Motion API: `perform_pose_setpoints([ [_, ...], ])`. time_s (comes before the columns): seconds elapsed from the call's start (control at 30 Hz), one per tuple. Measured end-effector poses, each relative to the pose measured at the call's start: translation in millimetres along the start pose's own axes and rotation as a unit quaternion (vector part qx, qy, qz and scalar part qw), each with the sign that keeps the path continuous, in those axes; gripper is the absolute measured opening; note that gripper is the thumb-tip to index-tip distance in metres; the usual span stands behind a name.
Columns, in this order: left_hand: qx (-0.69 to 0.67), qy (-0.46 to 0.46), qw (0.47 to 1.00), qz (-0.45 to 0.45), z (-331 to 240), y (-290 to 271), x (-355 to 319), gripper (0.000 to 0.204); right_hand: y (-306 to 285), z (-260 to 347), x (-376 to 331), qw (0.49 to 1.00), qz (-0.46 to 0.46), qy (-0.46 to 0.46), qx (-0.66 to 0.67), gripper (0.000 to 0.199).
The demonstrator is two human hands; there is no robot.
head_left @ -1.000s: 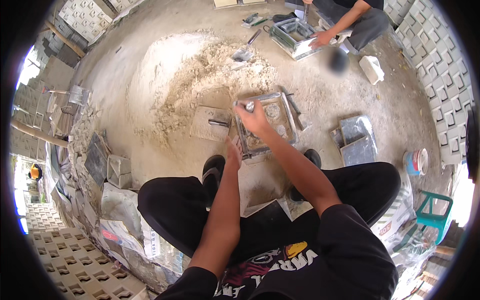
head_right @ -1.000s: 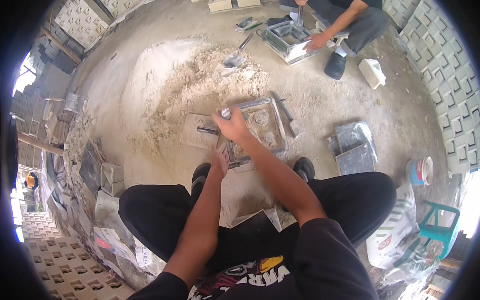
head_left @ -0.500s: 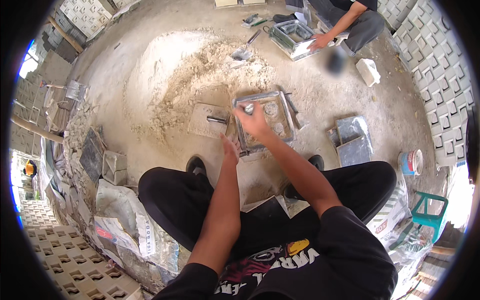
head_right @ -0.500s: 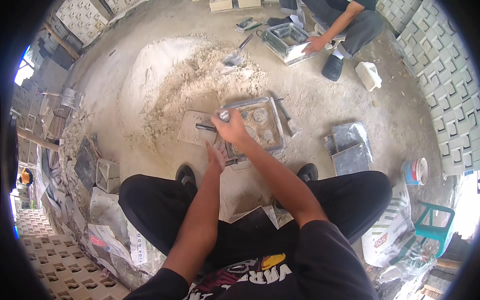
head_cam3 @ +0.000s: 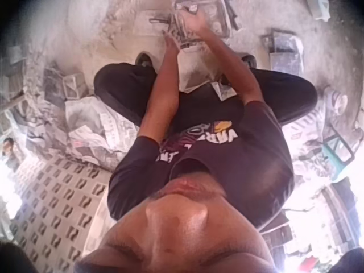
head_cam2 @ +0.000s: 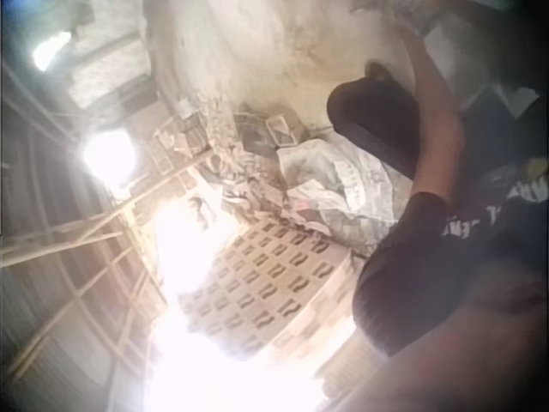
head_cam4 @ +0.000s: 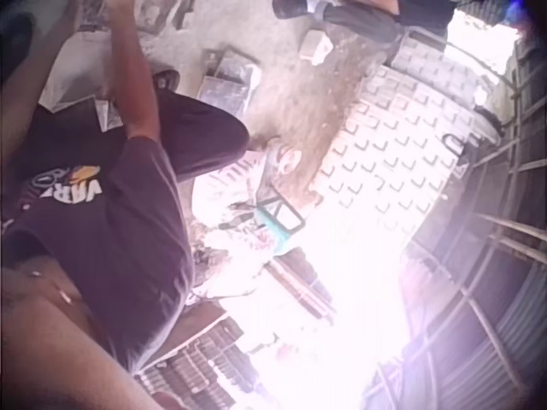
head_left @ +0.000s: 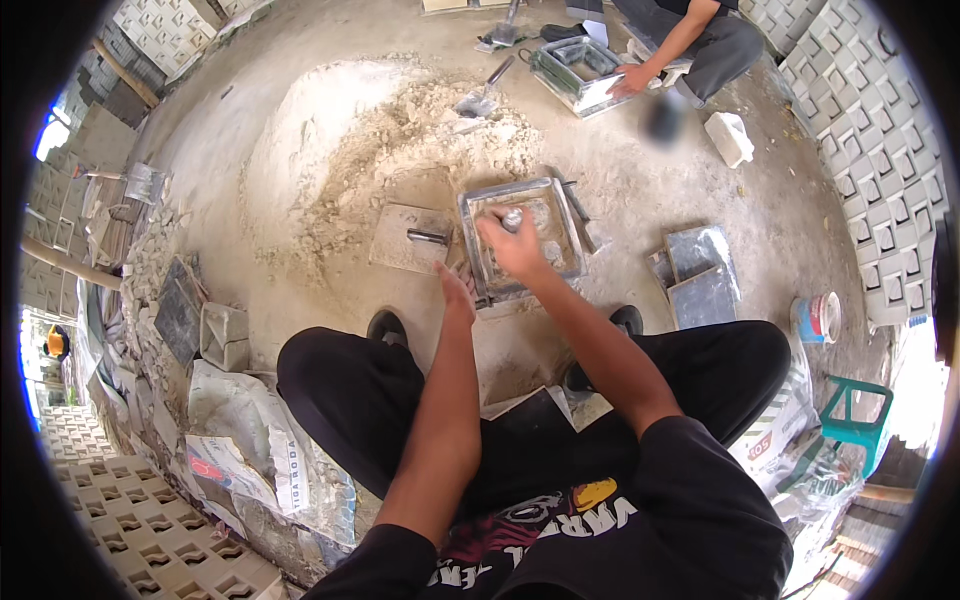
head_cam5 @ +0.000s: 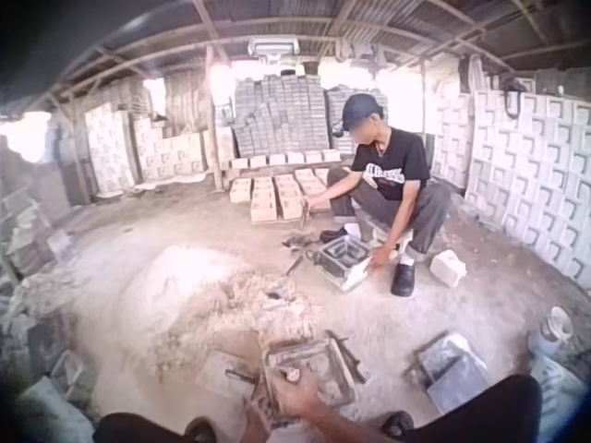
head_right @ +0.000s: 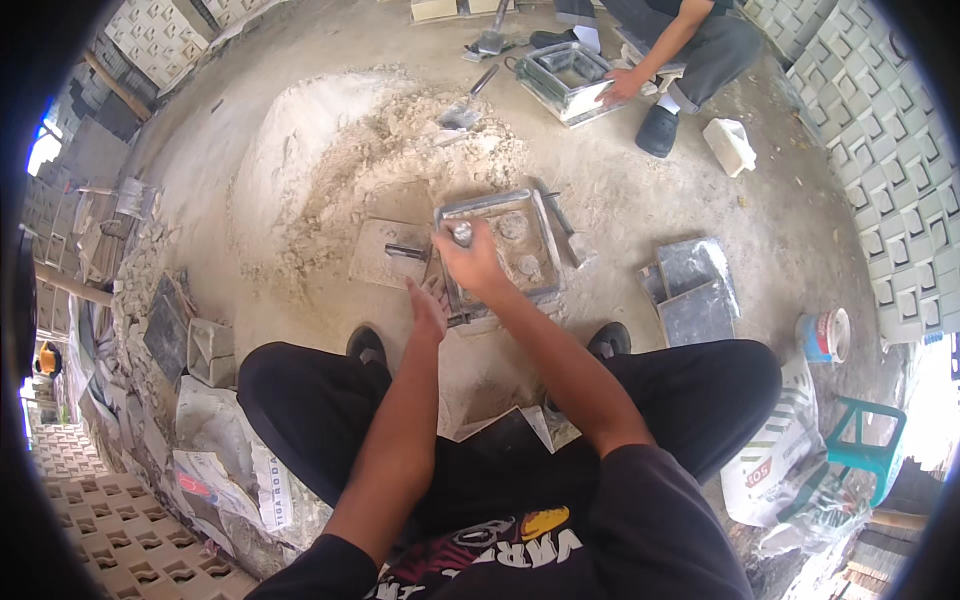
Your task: The person prepares a mold by hand, adds dry cement mixture from a pile, and compacts it using a small handheld tool to form a brick pattern.
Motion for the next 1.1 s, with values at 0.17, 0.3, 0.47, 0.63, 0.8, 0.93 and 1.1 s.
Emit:
perform_pose_setpoints([
  [0.17, 0.016, -0.001, 1.0, -0.01, 11, -15, 13, 0.094, 1, 13, 3, 0.998, 0.04, 0.036, -0.037, 0.012],
  [0.3, 0.014, 0.003, 1.0, -0.002, 12, -2, 11, 0.094, -16, 1, 2, 0.997, 0.047, 0.048, 0.024, 0.013],
  [0.47, 0.01, 0.004, 1.0, -0.011, 7, -5, 6, 0.093, 14, 17, -19, 0.997, -0.039, -0.06, -0.03, 0.029],
  [0.63, -0.014, 0.009, 1.0, -0.006, 2, -5, 1, 0.09, 13, 23, -17, 0.996, 0.05, 0.034, -0.072, 0.017],
  [0.8, -0.016, 0.011, 1.0, 0.008, -1, -2, 0, 0.089, 10, 12, -17, 0.994, 0.041, -0.009, -0.101, 0.016],
  [0.93, -0.002, 0.002, 1.0, 0.006, 5, -8, -4, 0.09, 12, 6, -21, 0.991, 0.021, 0.024, -0.13, 0.022],
  [1.1, 0.051, 0.051, 0.996, 0.052, 6, 10, 3, 0.094, 6, 13, -4, 0.995, -0.075, 0.032, -0.055, 0.023],
])
Point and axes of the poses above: each hand's wrist, its own x-axis towards the middle knuckle, its own y-axis out of the palm, z = x × y, the point moved 2 cm from there along x, towards the middle knuckle, and after that the axes turned 12 degrees about x, right-handed, at the moved point
